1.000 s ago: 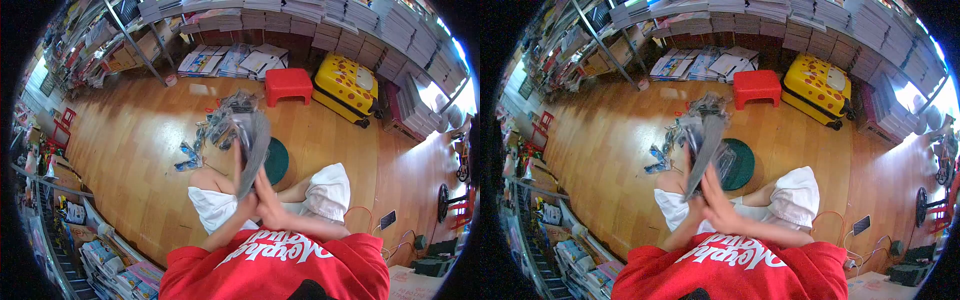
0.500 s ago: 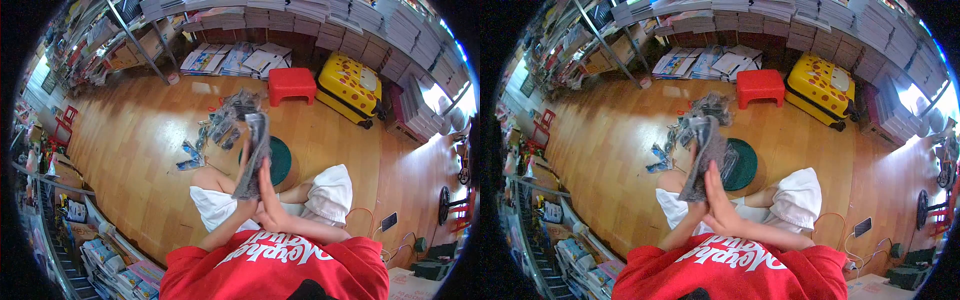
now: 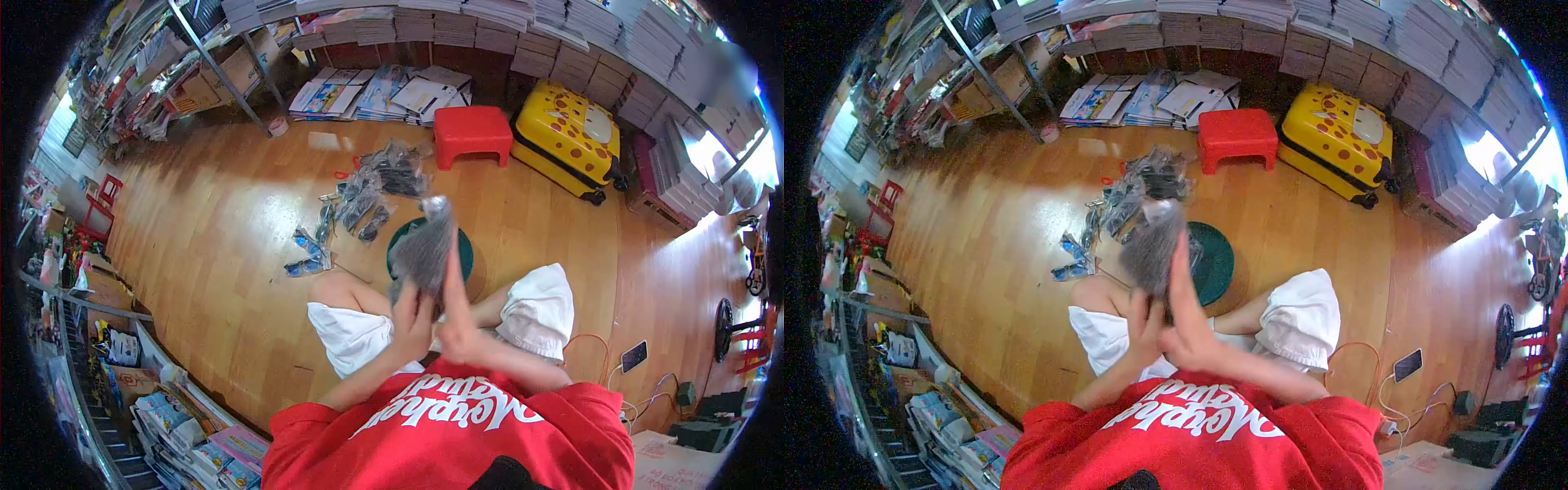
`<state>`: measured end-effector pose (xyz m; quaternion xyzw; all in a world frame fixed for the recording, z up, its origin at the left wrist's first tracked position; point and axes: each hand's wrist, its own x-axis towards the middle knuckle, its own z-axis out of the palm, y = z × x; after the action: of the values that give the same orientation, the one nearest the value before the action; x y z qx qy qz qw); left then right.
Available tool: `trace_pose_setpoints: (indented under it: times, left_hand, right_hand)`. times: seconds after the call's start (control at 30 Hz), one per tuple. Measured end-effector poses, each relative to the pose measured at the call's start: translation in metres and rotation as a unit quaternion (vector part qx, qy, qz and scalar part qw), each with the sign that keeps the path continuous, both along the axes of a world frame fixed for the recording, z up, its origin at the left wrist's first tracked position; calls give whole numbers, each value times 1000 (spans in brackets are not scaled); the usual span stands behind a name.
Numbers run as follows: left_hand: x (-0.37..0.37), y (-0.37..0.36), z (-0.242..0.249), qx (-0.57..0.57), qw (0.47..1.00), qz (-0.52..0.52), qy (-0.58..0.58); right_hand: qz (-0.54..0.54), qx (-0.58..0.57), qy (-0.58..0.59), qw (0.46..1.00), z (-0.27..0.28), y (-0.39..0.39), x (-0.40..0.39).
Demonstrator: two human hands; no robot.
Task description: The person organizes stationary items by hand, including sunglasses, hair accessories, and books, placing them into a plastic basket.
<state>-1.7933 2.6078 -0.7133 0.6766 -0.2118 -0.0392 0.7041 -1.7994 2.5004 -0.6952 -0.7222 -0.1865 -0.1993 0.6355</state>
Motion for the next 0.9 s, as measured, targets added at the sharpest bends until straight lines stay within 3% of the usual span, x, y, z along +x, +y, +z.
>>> trace_pose_setpoints:
  times: [0.1,0.2,0.23,0.3,0.4,0.43,0.47,0.6,0.63,0.7,0.77,0.83,0.9]
  left_hand:
    - [-13,-22,10,-62,995,9,-74]
    - [-5,-8,-8,-1,992,54,-115]
    - [3,-6,11,-78,995,32,-52]
    - [16,5,10,-126,992,11,-16]
    - [12,8,-16,-109,994,-20,13]
    - [3,3,0,-37,999,-5,0]
    - [-6,-9,13,-42,999,0,-26]
    - [-8,-16,7,-1,988,24,-152]
    - [-3,-12,4,5,990,22,-137]
    - [13,5,-3,-15,994,13,-109]
    - [28,18,5,-72,994,-1,-83]
    - [24,-6,40,-13,980,127,-152]
    - [8,-9,41,31,986,77,-142]
  right_hand:
    - [-42,-38,-82,995,29,-22,22]
    - [-5,-63,-78,995,23,-13,17]
    - [32,-59,-89,994,16,-3,5]
    - [75,-90,-54,992,-8,12,-20]
    - [58,-21,-56,997,-5,7,-9]
    - [41,10,-61,997,3,2,1]
    - [5,26,-64,998,13,-5,12]
    - [9,12,-94,995,28,-20,29]
    - [34,22,-35,999,27,-9,18]
    - [63,-39,-101,992,10,5,-3]
    - [107,-22,-50,993,-16,18,-24]
    - [102,20,-3,995,-22,17,-25]
    - [88,77,24,993,-5,7,-8]
